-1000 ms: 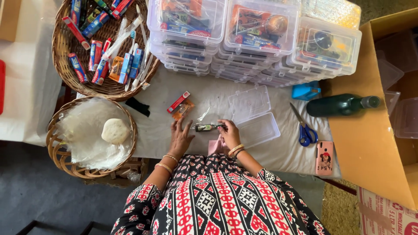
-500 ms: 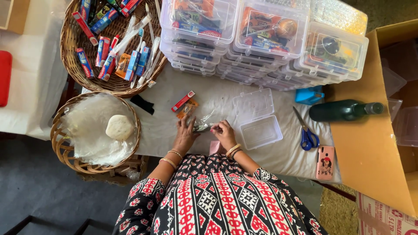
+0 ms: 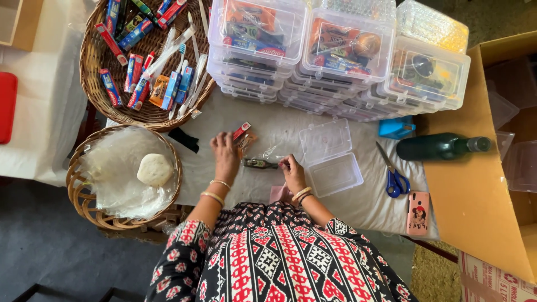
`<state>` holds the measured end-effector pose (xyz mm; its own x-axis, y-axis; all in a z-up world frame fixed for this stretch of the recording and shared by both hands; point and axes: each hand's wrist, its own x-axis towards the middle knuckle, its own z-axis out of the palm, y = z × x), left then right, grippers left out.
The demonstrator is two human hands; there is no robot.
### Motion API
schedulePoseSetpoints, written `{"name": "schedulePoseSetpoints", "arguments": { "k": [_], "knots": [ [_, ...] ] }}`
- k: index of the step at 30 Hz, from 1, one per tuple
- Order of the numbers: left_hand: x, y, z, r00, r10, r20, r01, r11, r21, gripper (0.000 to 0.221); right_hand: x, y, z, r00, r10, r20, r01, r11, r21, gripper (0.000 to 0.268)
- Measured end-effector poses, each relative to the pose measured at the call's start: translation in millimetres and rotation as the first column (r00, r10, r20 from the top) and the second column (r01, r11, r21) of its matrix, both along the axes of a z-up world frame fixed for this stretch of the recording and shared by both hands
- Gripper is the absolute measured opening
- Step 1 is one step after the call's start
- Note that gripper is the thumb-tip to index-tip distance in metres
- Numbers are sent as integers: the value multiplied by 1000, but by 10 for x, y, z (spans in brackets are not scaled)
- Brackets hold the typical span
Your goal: The person packs small toiletry items, including toothbrushes, toothpaste tubes and small packaged goods, from a wicker basket into clear plastic storage boxes. They open a plastic box, place items inside one at a time, close the lid, and set filled boxes into a larger cardboard box.
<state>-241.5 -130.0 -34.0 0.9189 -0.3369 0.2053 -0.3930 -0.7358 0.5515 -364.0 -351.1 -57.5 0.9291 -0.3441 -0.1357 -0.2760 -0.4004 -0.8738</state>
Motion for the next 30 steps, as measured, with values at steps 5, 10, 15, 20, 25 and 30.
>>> {"name": "schedulePoseSetpoints", "arguments": {
  "k": [5, 10, 15, 20, 25, 30],
  "knots": [
    [367, 105, -128, 991, 86, -107, -58, 969, 239, 41, -46, -80, -75, 999, 21, -28, -19, 998, 61, 13],
    [349, 81, 266, 975, 113, -194, -138, 983, -122, 33, -103, -233, 12, 996, -54, 65, 51, 998, 47, 28],
    [-15, -178, 390, 946, -139, -291, 26, 933, -360, 33, -51, -260, 564, 992, -69, 106, 42, 969, 245, 32],
    [-271, -417, 491, 858, -392, -331, 203, 852, -483, 37, -74, -408, 572, 999, -42, 4, 33, 831, 555, 42],
    [-372, -484, 371, 793, -440, -421, 163, 820, -549, 31, -235, -582, 591, 995, -69, 69, 11, 781, 625, 30],
    [-463, -580, 352, 673, -490, -554, 127, 814, -567, 30, -429, -711, 481, 996, -88, 30, 56, 823, 565, 23]
  ]
}}
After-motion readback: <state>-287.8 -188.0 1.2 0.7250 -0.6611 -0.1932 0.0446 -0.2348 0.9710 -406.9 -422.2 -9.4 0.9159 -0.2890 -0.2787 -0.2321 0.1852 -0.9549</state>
